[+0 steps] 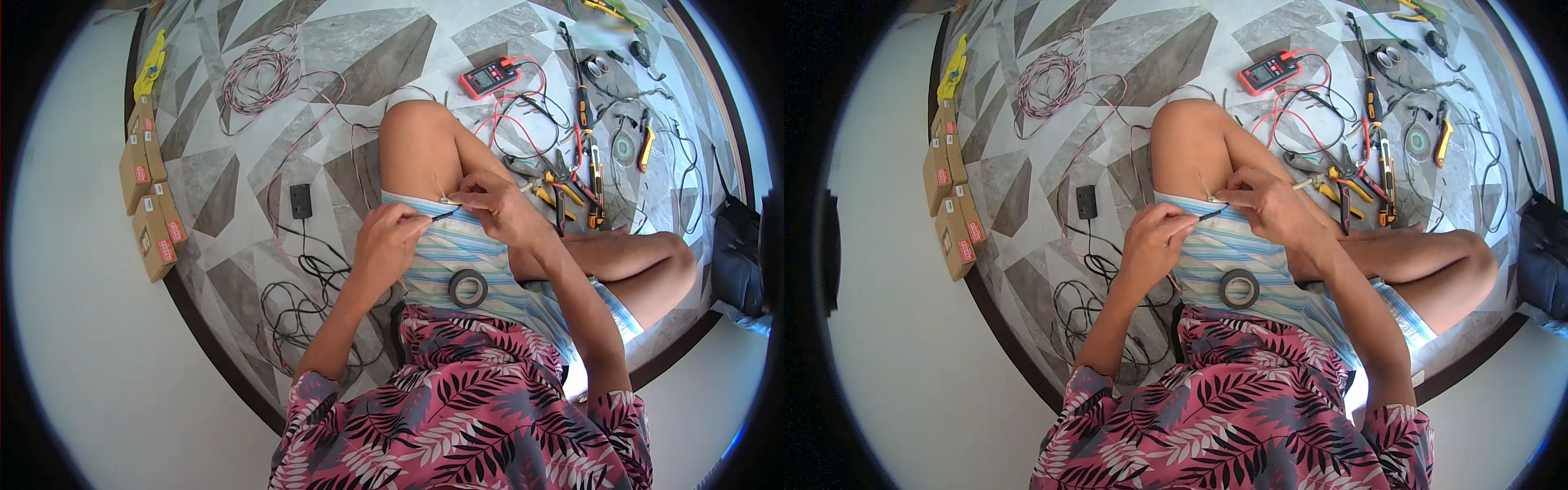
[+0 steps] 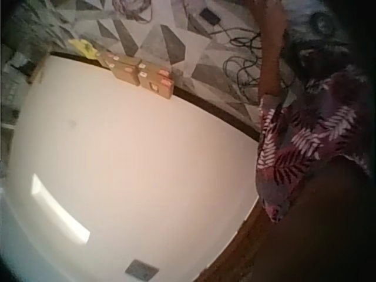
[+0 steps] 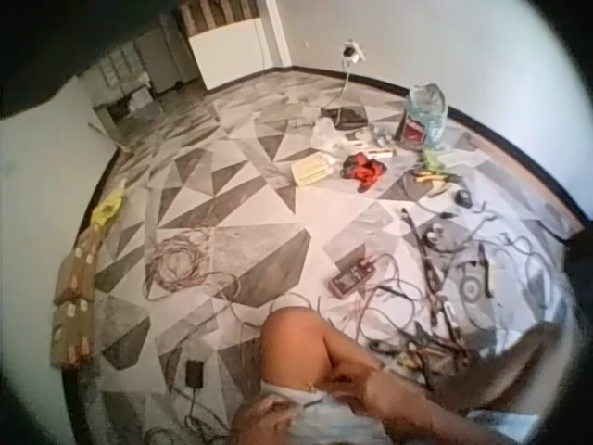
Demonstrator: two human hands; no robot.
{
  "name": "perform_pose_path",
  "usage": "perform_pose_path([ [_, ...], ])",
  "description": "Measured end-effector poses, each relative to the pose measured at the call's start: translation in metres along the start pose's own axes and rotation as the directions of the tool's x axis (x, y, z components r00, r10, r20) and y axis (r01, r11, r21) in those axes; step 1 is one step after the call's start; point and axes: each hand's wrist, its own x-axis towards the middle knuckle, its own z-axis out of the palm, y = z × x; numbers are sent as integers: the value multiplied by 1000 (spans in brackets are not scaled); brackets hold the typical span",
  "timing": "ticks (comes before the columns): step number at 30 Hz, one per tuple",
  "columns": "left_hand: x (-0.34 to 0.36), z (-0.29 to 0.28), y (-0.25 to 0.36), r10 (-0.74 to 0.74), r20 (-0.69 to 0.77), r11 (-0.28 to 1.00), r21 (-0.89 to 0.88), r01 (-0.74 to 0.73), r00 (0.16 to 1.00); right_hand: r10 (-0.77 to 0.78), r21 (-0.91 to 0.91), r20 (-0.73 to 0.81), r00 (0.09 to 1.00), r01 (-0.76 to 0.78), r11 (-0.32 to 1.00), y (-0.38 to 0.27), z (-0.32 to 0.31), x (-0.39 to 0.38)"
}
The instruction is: Repairing electrical wires by stripping and taping them while sitting on the floor.
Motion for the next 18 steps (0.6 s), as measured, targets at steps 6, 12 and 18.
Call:
perform_pose_path([
  [6,-59,-13,-24,-438,-249,891,-250,380,863,-107,-316,33,994,112,942,-7,0,-9],
  [12,-109,5,-7,-699,495,-161,-812,561,517,-175,-238,-20,984,166,957,-1,9,-8],
  [18,-104,28,-7,-442,400,-432,-879,200,803,-69,24,-56,996,71,997,-5,14,-2],
])
